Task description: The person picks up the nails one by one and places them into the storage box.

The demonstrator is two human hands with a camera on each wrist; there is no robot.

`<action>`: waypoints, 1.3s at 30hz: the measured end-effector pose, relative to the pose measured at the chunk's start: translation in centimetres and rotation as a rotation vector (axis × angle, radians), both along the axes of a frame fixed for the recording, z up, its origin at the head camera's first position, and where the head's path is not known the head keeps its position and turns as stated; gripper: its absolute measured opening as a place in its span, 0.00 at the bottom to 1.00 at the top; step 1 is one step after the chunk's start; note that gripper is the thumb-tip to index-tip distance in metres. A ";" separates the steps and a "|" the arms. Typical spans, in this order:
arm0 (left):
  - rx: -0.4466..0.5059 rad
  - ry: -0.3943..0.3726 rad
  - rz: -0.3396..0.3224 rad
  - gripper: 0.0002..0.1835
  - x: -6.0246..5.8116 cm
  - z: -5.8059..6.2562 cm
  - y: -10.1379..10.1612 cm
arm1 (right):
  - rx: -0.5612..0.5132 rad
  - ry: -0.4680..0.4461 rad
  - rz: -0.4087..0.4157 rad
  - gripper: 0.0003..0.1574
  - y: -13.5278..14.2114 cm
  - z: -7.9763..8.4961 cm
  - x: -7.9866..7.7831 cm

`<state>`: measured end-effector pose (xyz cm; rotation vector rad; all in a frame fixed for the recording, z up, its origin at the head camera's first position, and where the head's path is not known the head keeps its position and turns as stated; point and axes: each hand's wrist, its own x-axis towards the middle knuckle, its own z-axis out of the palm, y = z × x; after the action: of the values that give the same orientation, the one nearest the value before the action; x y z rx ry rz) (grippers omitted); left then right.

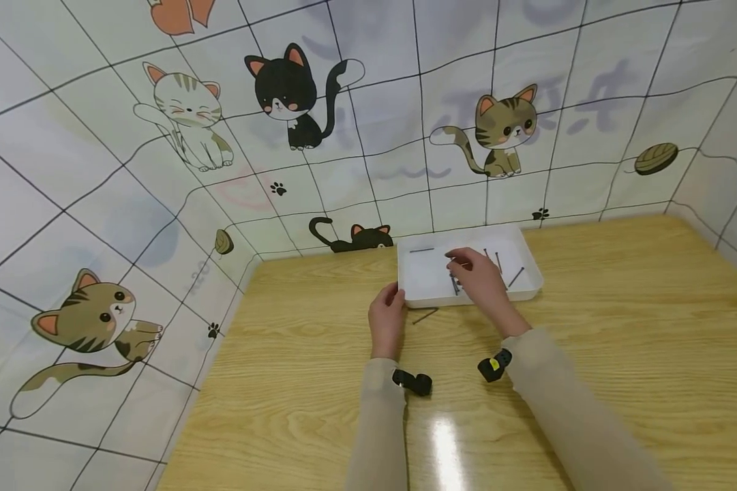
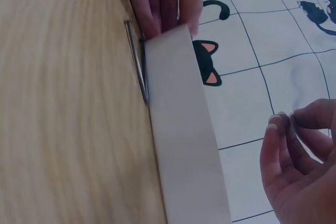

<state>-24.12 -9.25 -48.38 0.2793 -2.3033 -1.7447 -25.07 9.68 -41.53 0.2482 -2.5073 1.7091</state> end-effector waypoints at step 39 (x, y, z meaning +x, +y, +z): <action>0.016 -0.026 0.004 0.16 0.0 -0.1 -0.1 | -0.105 -0.088 0.100 0.19 -1.4 -3.1 2.6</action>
<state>-24.08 -9.33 -48.43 0.3114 -2.3058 -1.7683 -22.50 8.24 -44.61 0.3007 -2.4949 1.9233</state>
